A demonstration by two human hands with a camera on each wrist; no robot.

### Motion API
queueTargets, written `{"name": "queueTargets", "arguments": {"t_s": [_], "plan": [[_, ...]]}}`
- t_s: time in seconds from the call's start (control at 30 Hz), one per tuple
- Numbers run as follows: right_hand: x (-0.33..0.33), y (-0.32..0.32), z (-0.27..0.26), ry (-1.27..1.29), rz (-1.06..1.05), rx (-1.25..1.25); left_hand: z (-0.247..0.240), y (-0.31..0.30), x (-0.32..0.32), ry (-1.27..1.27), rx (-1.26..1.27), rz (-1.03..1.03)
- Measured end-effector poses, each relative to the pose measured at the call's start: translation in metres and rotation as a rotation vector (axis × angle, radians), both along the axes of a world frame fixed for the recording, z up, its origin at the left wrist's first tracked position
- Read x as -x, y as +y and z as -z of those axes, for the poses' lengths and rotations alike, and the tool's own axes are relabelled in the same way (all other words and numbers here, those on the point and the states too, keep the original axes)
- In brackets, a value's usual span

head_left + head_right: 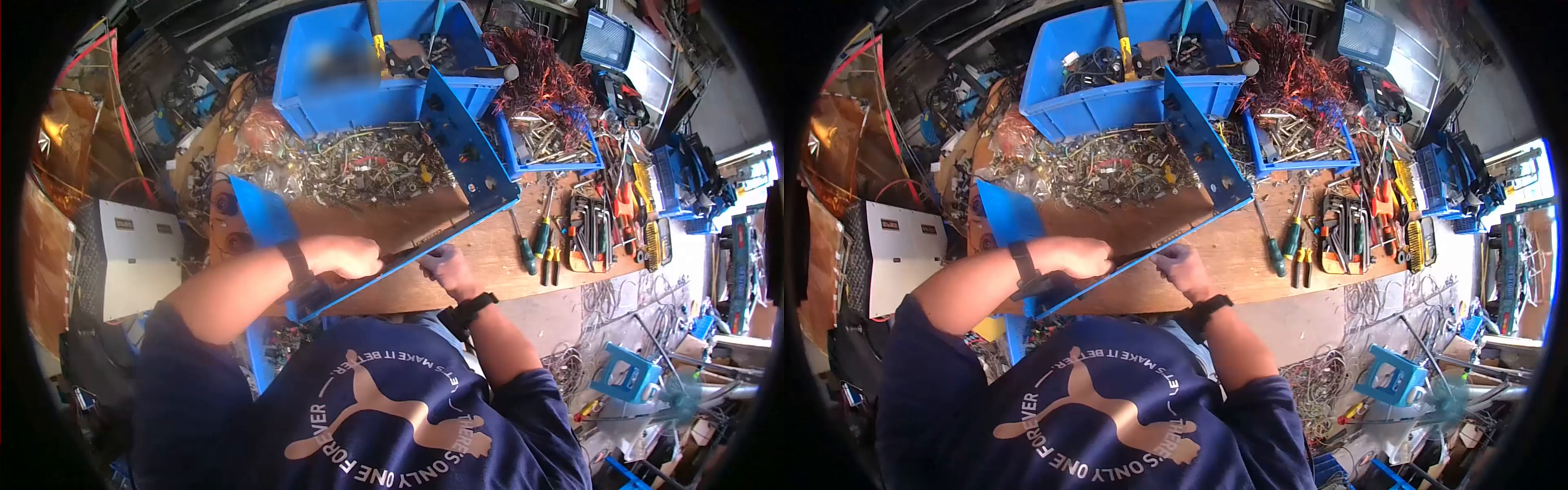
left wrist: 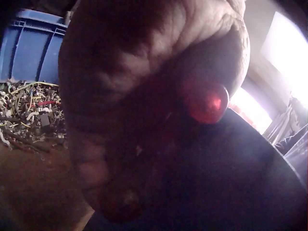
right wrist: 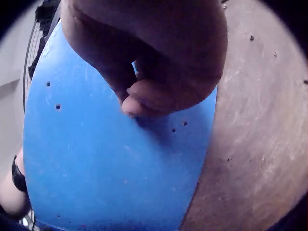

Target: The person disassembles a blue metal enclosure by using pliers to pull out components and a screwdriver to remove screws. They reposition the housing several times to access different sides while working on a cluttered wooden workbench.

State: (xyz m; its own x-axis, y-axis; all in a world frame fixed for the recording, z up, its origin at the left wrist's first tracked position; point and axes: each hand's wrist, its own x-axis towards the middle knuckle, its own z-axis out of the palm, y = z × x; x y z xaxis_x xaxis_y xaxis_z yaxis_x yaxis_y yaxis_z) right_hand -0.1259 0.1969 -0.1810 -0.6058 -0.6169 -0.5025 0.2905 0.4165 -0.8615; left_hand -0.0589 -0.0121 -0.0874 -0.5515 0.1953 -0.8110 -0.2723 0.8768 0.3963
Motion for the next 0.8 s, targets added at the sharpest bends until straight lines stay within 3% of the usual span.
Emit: {"name": "queueTargets", "arguments": {"t_s": [0.1, 0.13, 0.23, 0.27, 0.37, 0.47, 0.57, 0.6, 0.7, 0.8], "plan": [[-0.01, -0.004, -0.009, 0.396, 0.005, -0.035, -0.01, 0.003, 0.0, -0.013, 0.006, -0.015], [-0.007, -0.002, -0.011, 0.294, -0.076, -0.056, -0.015, 0.004, 0.0, -0.002, 0.013, -0.02], [0.0, 0.002, -0.016, -0.305, -0.031, 0.071, -0.01, 0.003, 0.0, -0.007, 0.0, -0.022], [0.002, 0.003, -0.015, -0.335, -0.025, 0.077, -0.008, 0.002, 0.0, -0.015, -0.009, -0.023], [0.004, 0.001, -0.006, -0.321, -0.012, 0.066, -0.009, 0.001, 0.0, 0.003, -0.02, -0.033], [0.005, 0.003, 0.006, 0.0, -0.136, 0.042, -0.011, 0.001, -0.001, 0.007, -0.043, -0.056], [0.001, -0.002, -0.015, -0.141, -0.038, 0.061, -0.009, 0.001, -0.001, -0.016, -0.053, -0.064], [0.002, -0.001, -0.016, -0.339, 0.032, 0.112, -0.009, 0.001, -0.001, -0.04, -0.041, -0.072], [0.009, 0.001, -0.01, -0.379, -0.022, 0.093, -0.01, 0.002, -0.002, -0.057, -0.042, -0.091], [0.011, 0.008, 0.013, -0.168, -0.145, 0.085, -0.009, 0.001, -0.002, -0.056, -0.058, -0.075]]}}
